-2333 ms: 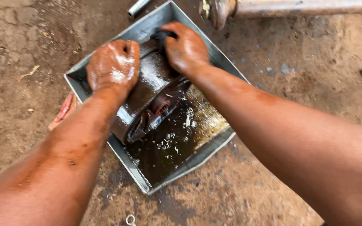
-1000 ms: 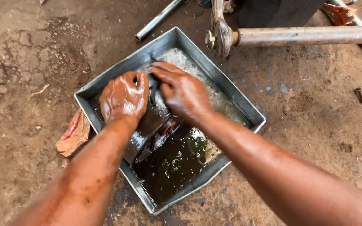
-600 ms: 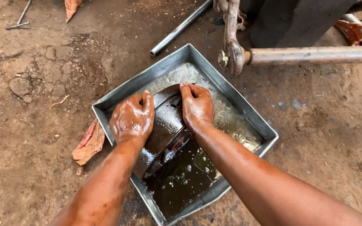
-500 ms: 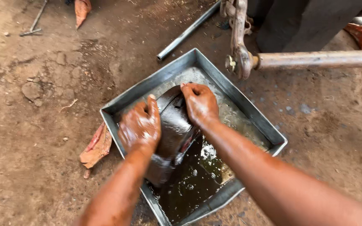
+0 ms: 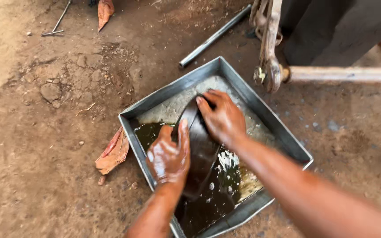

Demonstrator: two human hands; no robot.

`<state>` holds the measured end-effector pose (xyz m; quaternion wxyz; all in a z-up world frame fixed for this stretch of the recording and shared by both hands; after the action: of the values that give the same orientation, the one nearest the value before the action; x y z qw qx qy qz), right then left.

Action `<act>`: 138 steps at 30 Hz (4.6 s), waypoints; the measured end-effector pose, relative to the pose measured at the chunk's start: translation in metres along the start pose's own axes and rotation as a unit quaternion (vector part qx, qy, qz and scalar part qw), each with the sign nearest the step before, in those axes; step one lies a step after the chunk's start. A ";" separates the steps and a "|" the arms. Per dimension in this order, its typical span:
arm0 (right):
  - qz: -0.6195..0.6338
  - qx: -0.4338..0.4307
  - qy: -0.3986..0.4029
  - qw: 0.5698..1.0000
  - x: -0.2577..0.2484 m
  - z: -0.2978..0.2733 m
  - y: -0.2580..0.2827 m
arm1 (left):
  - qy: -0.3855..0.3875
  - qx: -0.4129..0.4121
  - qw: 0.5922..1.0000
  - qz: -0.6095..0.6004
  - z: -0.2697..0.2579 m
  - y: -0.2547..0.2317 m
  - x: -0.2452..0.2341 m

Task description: The person scrubs a circular metal part with a central hole and radial spokes using a dark abrasive pad in a shallow metal tray filled with liquid. The person then scrubs a rectangular metal block in the same tray.

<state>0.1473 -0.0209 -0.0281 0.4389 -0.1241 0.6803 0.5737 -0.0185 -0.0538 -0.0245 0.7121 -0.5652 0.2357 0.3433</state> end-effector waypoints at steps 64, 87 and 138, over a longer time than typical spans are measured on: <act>-0.016 -0.351 -0.098 0.931 0.022 -0.098 -0.061 | 0.258 -0.053 0.964 0.025 0.070 -0.019 0.024; 0.020 -0.242 0.047 0.969 -0.038 -0.033 0.002 | 0.219 -0.002 0.975 0.043 0.053 -0.015 0.018; -0.011 0.038 0.029 0.999 -0.001 -0.027 -0.030 | 0.196 -0.034 0.979 0.043 0.052 -0.011 0.015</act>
<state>0.1562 -0.0547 -0.0488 0.4297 -0.1318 0.7124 0.5390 -0.0034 -0.0015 -0.0156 0.6167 -0.6350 0.3830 0.2643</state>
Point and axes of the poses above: each hand's wrist, its own z-axis towards the middle knuckle, its own x-axis out of the palm, y = z × x, the point moved 2 cm from there along z, towards the middle knuckle, and after that the axes turned 9 degrees about x, right-handed, at the moved point
